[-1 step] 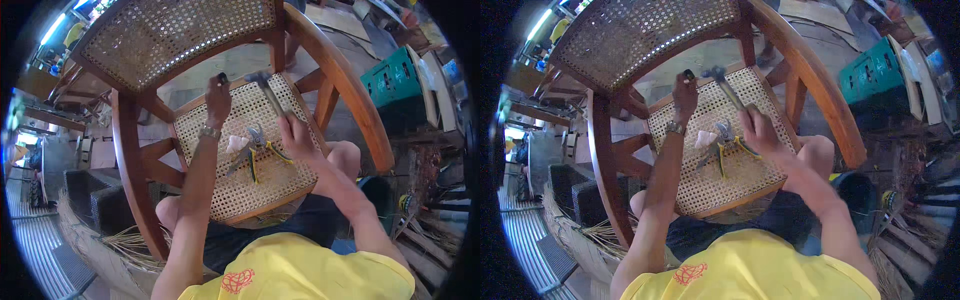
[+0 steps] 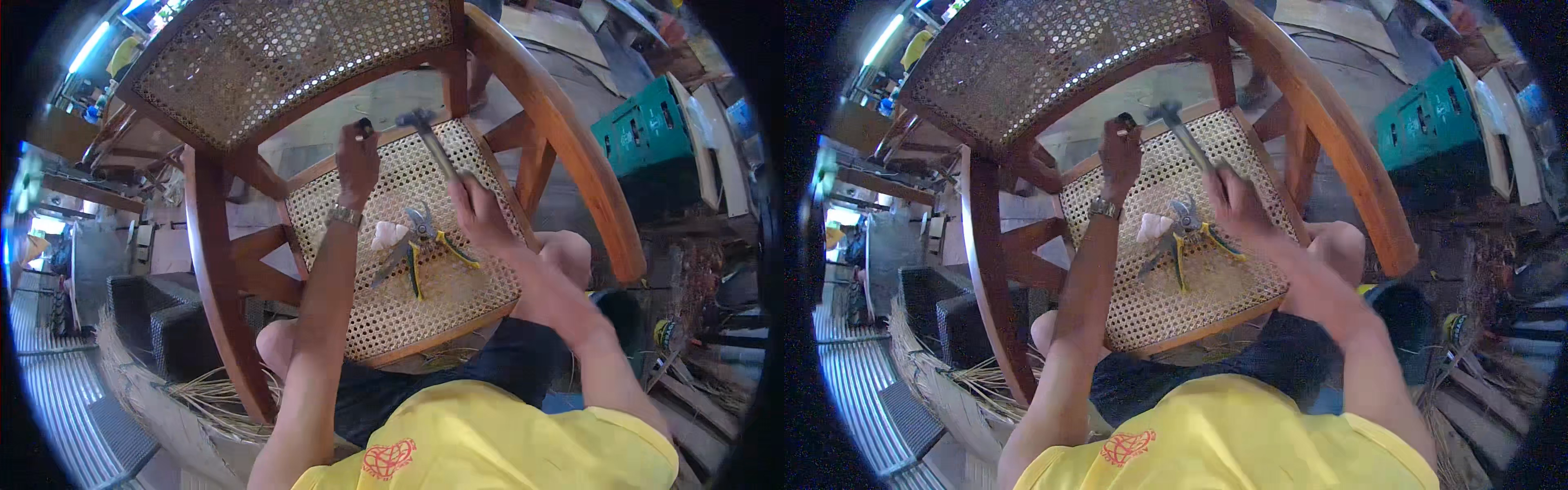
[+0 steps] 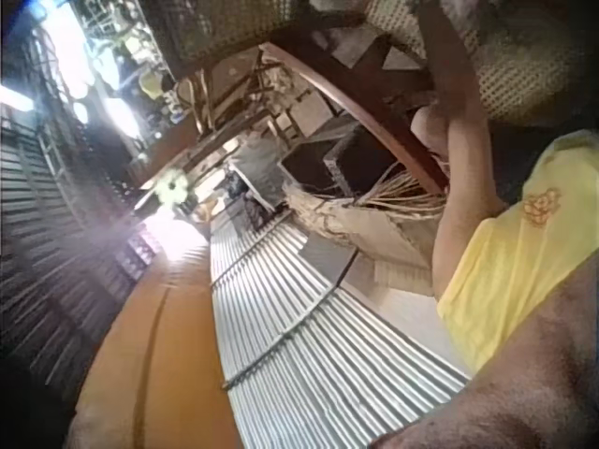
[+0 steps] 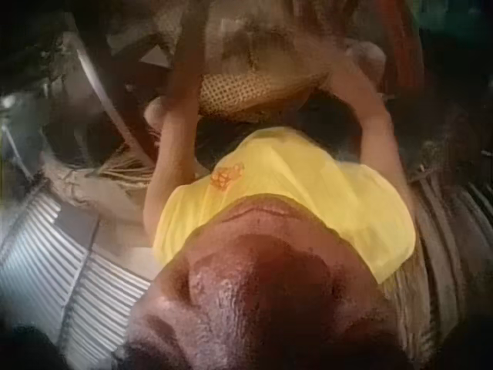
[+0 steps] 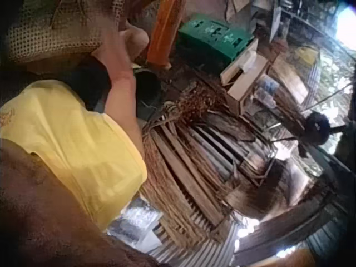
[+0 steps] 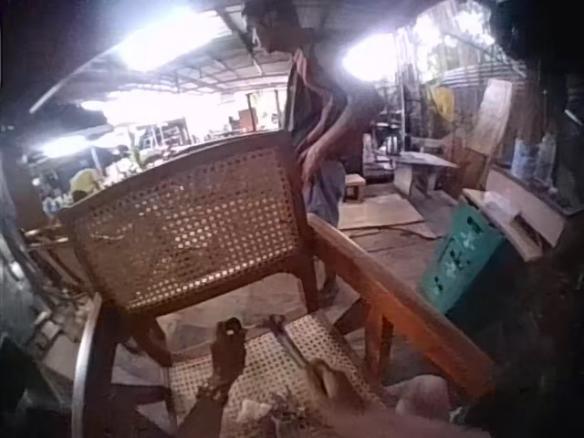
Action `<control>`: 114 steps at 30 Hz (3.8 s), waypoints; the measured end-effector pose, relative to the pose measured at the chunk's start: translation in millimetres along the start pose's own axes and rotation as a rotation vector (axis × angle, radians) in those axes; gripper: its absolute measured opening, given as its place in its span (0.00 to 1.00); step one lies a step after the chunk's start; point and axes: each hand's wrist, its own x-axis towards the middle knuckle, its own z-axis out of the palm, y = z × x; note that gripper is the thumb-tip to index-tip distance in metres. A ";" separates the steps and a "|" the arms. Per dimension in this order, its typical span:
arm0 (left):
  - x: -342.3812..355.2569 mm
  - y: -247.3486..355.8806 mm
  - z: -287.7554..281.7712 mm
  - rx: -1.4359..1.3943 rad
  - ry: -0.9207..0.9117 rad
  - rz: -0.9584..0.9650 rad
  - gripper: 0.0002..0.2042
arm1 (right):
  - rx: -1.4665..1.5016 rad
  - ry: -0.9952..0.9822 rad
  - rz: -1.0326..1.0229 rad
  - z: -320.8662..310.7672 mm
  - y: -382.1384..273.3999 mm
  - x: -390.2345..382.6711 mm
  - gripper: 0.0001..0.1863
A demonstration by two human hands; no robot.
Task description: Repairing the woven cane seat of a wooden chair using a hammer, pliers, and punch.
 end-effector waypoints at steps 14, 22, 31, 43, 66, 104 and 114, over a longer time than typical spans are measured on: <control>15.4 -3.4 0.2 -0.320 0.076 -0.112 0.11 | -0.171 -0.037 0.129 -0.6 53.4 70.1 0.18; 16.7 -13.0 -3.0 -0.046 -0.002 -0.315 0.12 | -0.085 0.002 0.131 -3.7 45.6 72.5 0.19; 17.9 -13.0 3.0 -0.132 0.145 -0.268 0.11 | -0.145 -0.016 0.108 -4.3 55.2 75.2 0.18; 7.2 -5.9 6.9 0.153 -0.160 -0.072 0.11 | -0.224 -0.020 0.003 -0.8 29.0 53.8 0.16; -5.8 -12.6 8.7 0.008 -0.091 -0.045 0.10 | -0.491 -0.068 -0.099 17.5 -67.0 57.6 0.17; -98.7 358.8 -179.3 -1.079 -0.473 -0.095 0.12 | -0.849 -0.216 -0.608 -104.5 -102.0 147.7 0.11; -83.4 360.0 -175.1 -0.807 -0.775 0.102 0.13 | -0.863 -0.201 -0.662 -107.6 -112.7 141.7 0.12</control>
